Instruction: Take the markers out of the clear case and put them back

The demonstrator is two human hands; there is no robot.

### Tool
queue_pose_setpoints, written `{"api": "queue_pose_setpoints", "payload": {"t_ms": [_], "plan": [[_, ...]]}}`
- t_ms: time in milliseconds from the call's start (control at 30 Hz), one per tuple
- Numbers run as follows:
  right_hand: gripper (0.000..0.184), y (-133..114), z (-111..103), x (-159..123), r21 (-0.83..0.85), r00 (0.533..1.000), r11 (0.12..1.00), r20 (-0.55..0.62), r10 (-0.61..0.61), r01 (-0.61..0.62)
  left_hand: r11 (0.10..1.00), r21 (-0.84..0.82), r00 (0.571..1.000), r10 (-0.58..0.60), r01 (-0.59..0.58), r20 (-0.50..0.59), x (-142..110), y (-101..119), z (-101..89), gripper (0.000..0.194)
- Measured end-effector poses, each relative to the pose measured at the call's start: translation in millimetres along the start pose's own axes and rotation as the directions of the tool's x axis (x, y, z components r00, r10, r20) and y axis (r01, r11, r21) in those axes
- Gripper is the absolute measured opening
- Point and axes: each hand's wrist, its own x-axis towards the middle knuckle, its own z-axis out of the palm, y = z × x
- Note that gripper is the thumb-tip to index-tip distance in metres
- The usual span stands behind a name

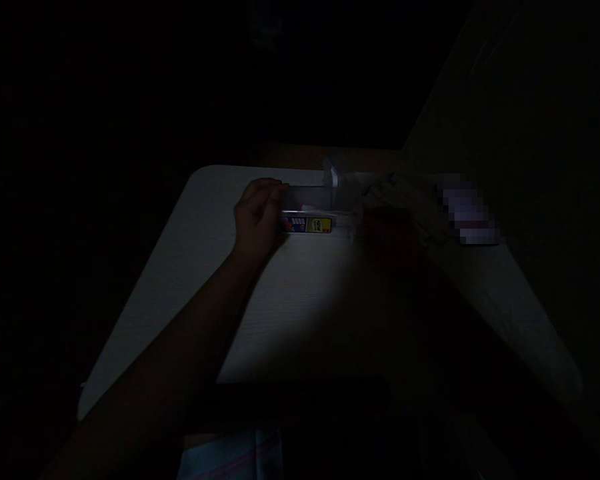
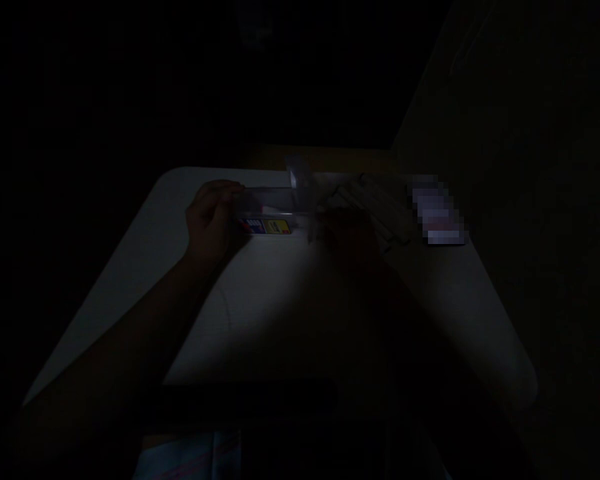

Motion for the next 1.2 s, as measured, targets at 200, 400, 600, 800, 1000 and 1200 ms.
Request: {"api": "queue_pose_setpoints", "payload": {"t_ms": [200,400,600,800,1000,1200], "plan": [[0.036,-7.8,-2.7,3.6,-0.031,0.998,0.999,0.07,-0.005,0.007,1.0,-0.006,1.0,0.01,-0.01,0.009,0.0,-1.3,-0.3,0.028],[0.037,-9.1,-6.3,0.5,-0.065,0.999,0.997,0.029,0.045,-0.043,1.0,0.006,1.0,-0.009,0.009,0.001,0.1,0.2,-0.2,0.03],[0.036,-8.7,-3.5,2.4,-0.1,0.998,0.995,0.046,0.035,-0.03,1.0,-0.019,1.0,0.012,-0.013,-0.017,0.7,2.5,0.0,0.027],[0.039,-2.3,-3.8,-1.3,-0.09,0.999,0.995,-0.003,0.053,-0.053,1.0,-0.02,1.0,0.024,-0.024,-0.011,0.6,-0.5,0.0,0.027],[0.04,11.3,-9.0,-5.1,-0.091,0.988,0.984,-0.048,0.15,-0.154,1.0,-0.002,1.0,0.019,-0.019,-0.001,0.9,1.0,-0.1,0.028],[0.042,35.3,-7.9,-11.2,-0.12,0.98,0.973,-0.048,0.193,-0.198,1.0,0.007,1.0,-0.014,0.014,0.008,1.1,1.2,-0.5,0.03]]}}
